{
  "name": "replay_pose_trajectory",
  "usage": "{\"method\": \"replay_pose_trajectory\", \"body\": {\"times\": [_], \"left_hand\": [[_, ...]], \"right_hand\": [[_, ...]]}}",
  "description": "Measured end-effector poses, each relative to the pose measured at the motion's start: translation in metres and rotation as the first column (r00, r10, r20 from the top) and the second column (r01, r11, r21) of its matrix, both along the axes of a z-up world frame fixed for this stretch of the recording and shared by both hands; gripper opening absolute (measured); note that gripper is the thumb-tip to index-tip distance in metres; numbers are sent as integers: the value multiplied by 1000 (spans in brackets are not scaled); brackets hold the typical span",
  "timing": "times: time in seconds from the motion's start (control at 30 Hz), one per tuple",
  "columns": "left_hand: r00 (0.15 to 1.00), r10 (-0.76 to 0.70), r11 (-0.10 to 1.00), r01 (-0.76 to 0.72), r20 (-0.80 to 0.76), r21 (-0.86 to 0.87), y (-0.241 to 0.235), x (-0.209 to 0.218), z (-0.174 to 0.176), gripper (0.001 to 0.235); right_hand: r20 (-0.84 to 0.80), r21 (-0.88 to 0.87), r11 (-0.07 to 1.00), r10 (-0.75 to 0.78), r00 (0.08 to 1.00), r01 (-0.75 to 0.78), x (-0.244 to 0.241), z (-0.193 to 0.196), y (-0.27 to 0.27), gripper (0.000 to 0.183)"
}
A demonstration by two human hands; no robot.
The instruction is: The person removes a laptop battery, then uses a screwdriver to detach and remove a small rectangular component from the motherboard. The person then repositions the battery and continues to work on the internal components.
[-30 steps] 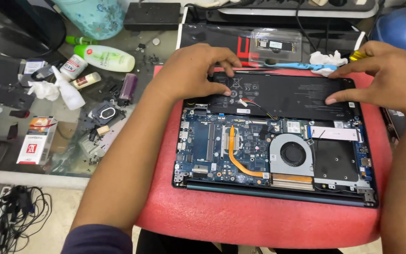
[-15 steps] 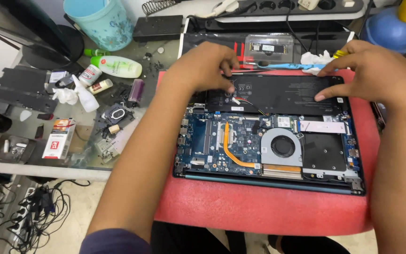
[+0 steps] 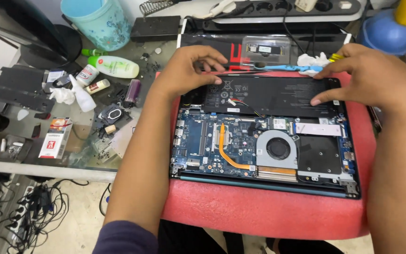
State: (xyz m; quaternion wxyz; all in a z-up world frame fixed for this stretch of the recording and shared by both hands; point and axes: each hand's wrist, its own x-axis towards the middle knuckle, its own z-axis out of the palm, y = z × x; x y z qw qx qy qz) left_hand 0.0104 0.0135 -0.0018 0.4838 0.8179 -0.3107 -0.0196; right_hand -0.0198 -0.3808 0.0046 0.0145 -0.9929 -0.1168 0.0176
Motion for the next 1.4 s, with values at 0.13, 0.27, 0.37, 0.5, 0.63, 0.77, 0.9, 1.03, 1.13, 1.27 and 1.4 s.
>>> {"method": "replay_pose_trajectory", "body": {"times": [0.13,0.27,0.37,0.5,0.63,0.77,0.9,1.03,1.13,1.27,1.4], "left_hand": [[998,-47,998,45,42,49,-2,6,2,43],[997,-65,994,62,37,91,-6,5,-2,37],[993,-67,997,63,101,36,-5,6,-6,34],[975,-41,997,26,220,73,-1,12,-8,47],[987,-13,957,-33,158,288,-9,6,0,62],[997,-9,961,-14,80,277,-12,4,4,65],[999,11,964,-22,42,265,-14,4,5,66],[999,-27,973,21,24,228,-14,5,3,64],[1000,0,968,5,-20,252,-15,5,3,67],[997,-62,972,52,38,230,-13,6,2,69],[999,-45,965,38,22,261,-15,7,3,68]], "right_hand": [[32,9,1000,29,999,-29,6,-9,-8,61],[191,8,993,112,975,-116,8,-33,-24,63],[254,27,989,137,957,-148,6,-37,-25,62],[209,88,989,96,973,-117,-1,-26,-16,58],[184,52,996,65,981,-76,-4,-22,-14,64],[110,117,989,72,991,-85,-4,-12,-8,57],[72,164,985,50,996,-61,-4,-9,-9,47],[-8,180,983,-47,999,48,-14,8,9,48],[-49,136,985,-100,994,105,-17,14,17,52],[-29,102,991,-78,997,81,-17,12,17,53],[27,152,988,-39,999,35,-18,9,14,43]]}}
